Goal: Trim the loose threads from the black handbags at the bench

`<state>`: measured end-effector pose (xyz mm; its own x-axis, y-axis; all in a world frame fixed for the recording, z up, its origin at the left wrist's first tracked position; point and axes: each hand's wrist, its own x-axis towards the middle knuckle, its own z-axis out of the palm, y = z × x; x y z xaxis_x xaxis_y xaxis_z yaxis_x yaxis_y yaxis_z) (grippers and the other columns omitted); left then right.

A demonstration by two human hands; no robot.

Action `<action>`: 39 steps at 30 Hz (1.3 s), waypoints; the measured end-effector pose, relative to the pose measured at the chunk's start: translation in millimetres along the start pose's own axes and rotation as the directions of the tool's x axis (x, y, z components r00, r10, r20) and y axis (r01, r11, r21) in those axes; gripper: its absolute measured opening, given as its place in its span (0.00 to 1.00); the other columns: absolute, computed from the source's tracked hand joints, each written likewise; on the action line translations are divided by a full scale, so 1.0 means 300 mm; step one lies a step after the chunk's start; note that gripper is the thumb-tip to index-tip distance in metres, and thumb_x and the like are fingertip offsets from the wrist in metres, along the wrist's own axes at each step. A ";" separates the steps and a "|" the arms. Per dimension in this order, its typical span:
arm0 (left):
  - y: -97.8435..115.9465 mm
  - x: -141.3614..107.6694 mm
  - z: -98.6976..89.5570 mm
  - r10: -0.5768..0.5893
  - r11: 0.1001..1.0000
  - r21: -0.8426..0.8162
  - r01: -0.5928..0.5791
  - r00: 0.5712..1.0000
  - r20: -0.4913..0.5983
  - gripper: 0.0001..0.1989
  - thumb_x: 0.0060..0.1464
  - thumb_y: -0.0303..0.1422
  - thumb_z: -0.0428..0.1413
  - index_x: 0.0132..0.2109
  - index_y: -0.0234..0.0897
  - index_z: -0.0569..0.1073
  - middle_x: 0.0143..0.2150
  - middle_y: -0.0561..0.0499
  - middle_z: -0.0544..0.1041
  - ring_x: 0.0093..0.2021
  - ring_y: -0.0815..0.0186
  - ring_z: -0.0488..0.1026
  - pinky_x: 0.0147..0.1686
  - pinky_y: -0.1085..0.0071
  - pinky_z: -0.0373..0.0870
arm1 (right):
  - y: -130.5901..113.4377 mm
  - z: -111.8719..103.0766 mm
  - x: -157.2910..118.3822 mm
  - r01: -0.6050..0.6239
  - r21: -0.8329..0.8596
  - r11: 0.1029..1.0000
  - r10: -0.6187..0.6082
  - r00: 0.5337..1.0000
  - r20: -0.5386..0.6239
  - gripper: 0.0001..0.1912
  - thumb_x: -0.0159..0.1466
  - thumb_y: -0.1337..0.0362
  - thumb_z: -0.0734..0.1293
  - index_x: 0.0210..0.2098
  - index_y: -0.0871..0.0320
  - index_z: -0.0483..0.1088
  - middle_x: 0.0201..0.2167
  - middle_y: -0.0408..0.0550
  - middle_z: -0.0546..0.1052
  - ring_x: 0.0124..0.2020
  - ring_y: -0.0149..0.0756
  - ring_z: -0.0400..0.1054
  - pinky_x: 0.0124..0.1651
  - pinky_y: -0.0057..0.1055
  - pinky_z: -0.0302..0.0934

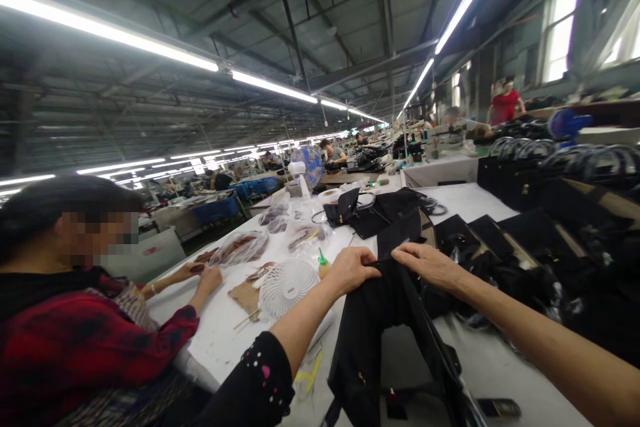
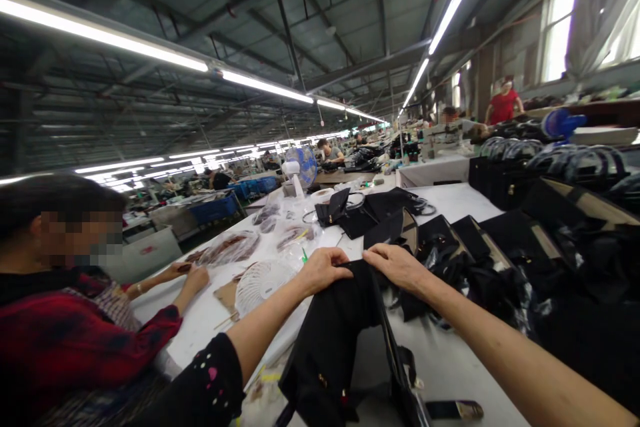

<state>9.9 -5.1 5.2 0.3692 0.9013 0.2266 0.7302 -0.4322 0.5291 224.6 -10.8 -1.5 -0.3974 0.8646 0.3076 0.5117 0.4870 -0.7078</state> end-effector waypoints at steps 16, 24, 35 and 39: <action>0.150 0.010 -0.001 0.010 0.907 0.421 0.001 1.000 -0.023 0.14 0.55 0.41 0.50 0.36 0.40 0.78 0.33 0.49 0.79 0.35 0.64 0.73 0.37 0.71 0.64 | -0.025 -0.047 -0.200 -0.217 0.358 0.908 0.180 0.974 0.135 0.32 0.53 0.58 0.68 0.56 0.59 0.62 0.51 0.53 0.72 0.46 0.40 0.68 0.47 0.33 0.63; 0.207 0.033 0.034 0.090 0.903 0.422 -0.081 0.996 0.000 0.16 0.53 0.45 0.53 0.35 0.39 0.77 0.32 0.47 0.78 0.34 0.61 0.73 0.33 0.70 0.64 | -0.099 -0.114 -0.200 -0.240 -0.423 0.874 0.281 0.959 0.038 0.10 0.56 0.64 0.60 0.25 0.59 0.71 0.29 0.53 0.77 0.34 0.43 0.71 0.33 0.32 0.57; 0.218 0.090 0.077 0.128 0.817 0.564 -0.124 0.991 0.031 0.16 0.55 0.41 0.50 0.35 0.37 0.79 0.32 0.43 0.78 0.36 0.58 0.74 0.38 0.66 0.66 | -0.077 -0.080 -0.112 -0.253 -0.640 0.726 0.291 0.956 -0.047 0.19 0.61 0.57 0.56 0.32 0.60 0.76 0.35 0.62 0.77 0.39 0.50 0.72 0.38 0.39 0.61; 0.214 0.075 0.080 0.097 0.849 0.524 -0.076 0.995 -0.013 0.15 0.55 0.40 0.50 0.34 0.37 0.78 0.33 0.44 0.78 0.37 0.58 0.74 0.37 0.67 0.66 | -0.070 -0.096 -0.110 -0.245 -0.635 0.733 0.294 0.955 -0.029 0.20 0.61 0.58 0.56 0.34 0.60 0.76 0.36 0.62 0.77 0.39 0.50 0.72 0.39 0.40 0.61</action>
<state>78.9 -13.1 24.6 0.4309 0.8555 0.2870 0.8926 -0.4508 0.0036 248.9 -46.0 21.5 -0.2071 0.9728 0.1041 0.9559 0.2239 -0.1903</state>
